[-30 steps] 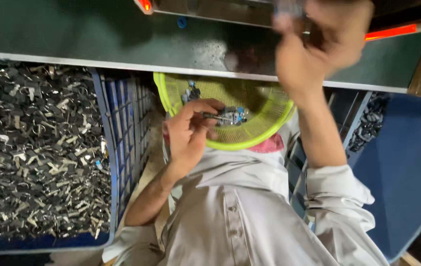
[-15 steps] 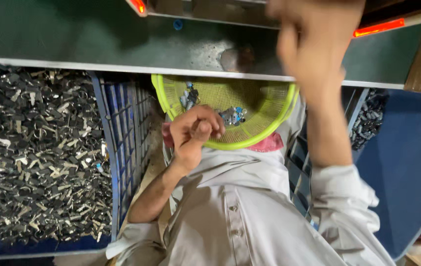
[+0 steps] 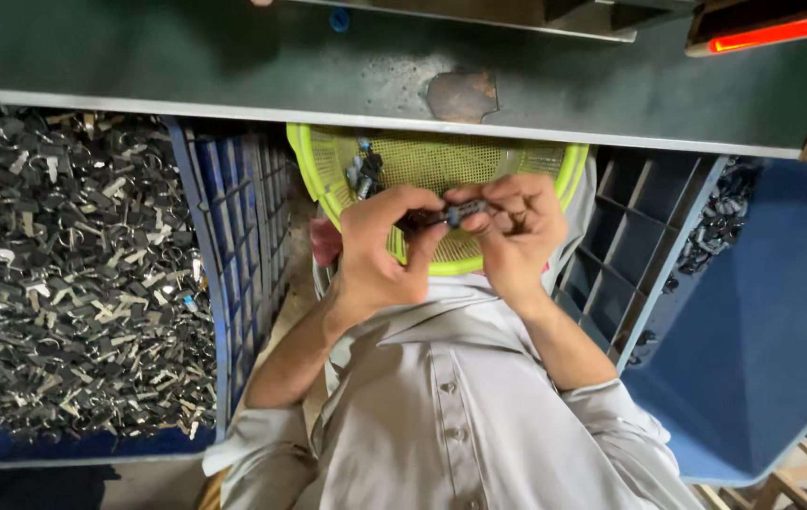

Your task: The person sits at a machine sorting small metal components, picking pieces from a green sieve basket on their lap, examining each piece by hand, and placing sorted pieces into a cardboard box or bin beside the machine. At the end they scoop handfuls of parts from a large blue bin into the basket.

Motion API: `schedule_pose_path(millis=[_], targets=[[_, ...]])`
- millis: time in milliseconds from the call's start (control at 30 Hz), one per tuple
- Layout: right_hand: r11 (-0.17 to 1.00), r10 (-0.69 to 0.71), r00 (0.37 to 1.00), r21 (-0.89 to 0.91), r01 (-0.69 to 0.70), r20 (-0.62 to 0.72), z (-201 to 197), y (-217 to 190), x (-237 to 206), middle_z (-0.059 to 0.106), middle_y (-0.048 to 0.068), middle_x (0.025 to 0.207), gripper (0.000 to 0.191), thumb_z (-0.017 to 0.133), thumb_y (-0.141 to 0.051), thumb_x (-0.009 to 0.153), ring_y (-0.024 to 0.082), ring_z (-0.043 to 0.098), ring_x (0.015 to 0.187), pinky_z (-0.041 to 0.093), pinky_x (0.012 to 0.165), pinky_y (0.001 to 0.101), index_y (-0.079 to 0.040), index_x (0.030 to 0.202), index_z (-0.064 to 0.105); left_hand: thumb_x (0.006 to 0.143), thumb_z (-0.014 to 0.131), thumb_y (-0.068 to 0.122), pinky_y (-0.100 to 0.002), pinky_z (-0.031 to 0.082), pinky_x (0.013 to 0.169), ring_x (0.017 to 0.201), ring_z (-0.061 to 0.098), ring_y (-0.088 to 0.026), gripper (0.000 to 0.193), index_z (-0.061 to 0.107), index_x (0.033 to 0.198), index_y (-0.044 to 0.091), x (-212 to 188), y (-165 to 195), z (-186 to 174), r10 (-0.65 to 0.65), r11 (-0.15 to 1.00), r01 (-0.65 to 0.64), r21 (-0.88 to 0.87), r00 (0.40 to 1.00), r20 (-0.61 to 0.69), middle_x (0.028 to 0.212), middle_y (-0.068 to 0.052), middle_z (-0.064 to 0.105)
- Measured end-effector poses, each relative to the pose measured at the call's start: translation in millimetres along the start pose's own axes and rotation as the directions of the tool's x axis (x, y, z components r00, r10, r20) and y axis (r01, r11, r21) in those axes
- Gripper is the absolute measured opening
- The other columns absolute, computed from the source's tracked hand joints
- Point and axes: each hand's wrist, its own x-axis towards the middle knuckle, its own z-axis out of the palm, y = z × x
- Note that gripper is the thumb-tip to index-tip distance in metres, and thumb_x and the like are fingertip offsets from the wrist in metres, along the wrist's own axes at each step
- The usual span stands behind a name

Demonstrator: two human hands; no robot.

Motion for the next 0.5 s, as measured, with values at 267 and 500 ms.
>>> schedule_pose_path(millis=[267, 500], targets=[[0.998, 0.027, 0.995, 0.062, -0.033, 0.094, -3, 14, -2, 0.071, 0.025, 0.108, 0.030, 0.074, 0.006, 0.095, 0.024, 0.069, 0.096, 0.059, 0.086, 0.0316, -0.001, 0.113, 0.051, 0.070, 0.064, -0.010, -0.040, 0.048, 0.060, 0.070, 0.060, -0.028, 0.039, 0.066, 0.108, 0.000, -6, -27, 6, 0.500, 0.778, -0.438, 0.451, 0.866, -0.020, 0.092, -0.012, 0.061], [0.536, 0.478, 0.833, 0.658, -0.528, 0.279, -3, 21, 21, 0.065, 0.017, 0.101, 0.036, 0.074, 0.007, 0.086, 0.024, 0.064, 0.086, 0.056, 0.074, 0.0302, -0.007, 0.108, 0.049, 0.084, 0.072, 0.004, -0.039, 0.053, 0.068, 0.080, 0.064, -0.027, 0.031, 0.069, 0.114, -0.002, -44, 20, -70, 0.462, 0.879, -0.469, 0.087, 0.883, 0.088, 0.102, -0.012, 0.064]])
